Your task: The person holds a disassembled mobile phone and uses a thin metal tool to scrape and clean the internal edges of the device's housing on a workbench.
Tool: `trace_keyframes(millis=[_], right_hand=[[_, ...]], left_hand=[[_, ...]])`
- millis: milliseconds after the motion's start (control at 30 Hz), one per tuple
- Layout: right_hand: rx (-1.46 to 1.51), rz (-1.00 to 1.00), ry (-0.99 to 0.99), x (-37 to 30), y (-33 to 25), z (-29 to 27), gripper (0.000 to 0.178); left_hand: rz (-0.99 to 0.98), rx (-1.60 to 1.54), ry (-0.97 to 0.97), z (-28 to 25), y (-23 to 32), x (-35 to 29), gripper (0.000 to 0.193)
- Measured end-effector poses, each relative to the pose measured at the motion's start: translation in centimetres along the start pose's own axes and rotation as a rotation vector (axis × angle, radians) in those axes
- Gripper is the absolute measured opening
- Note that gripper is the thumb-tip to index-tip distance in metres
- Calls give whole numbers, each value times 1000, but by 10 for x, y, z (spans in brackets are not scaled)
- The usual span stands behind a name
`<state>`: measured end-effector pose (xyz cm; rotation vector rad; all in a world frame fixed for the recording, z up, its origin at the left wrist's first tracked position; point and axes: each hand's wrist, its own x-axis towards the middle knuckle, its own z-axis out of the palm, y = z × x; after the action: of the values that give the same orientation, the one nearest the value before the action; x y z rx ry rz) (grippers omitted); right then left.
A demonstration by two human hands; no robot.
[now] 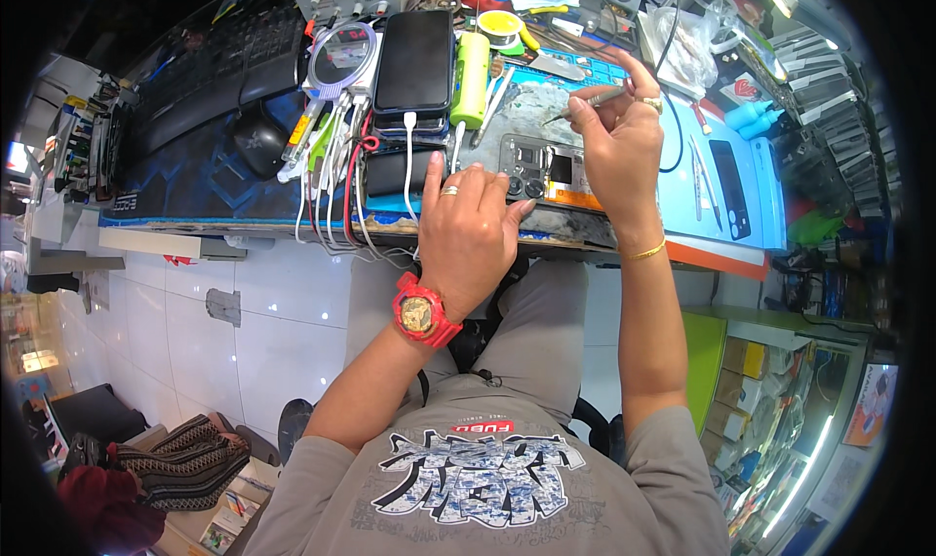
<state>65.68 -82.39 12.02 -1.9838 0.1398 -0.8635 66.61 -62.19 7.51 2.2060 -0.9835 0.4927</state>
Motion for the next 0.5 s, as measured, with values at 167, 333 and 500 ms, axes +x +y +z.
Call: trace_keyframes(millis=[167, 333, 500], right_hand=[[110, 63, -50, -18, -14, 4, 64], [92, 94, -114, -27, -26, 10, 66], [53, 34, -83, -24, -20, 14, 66]], left_hand=[[-1, -9, -1, 0, 1, 1, 30], [-2, 0, -4, 0, 0, 0, 30], [-5, -1, -14, 0, 1, 1, 29]])
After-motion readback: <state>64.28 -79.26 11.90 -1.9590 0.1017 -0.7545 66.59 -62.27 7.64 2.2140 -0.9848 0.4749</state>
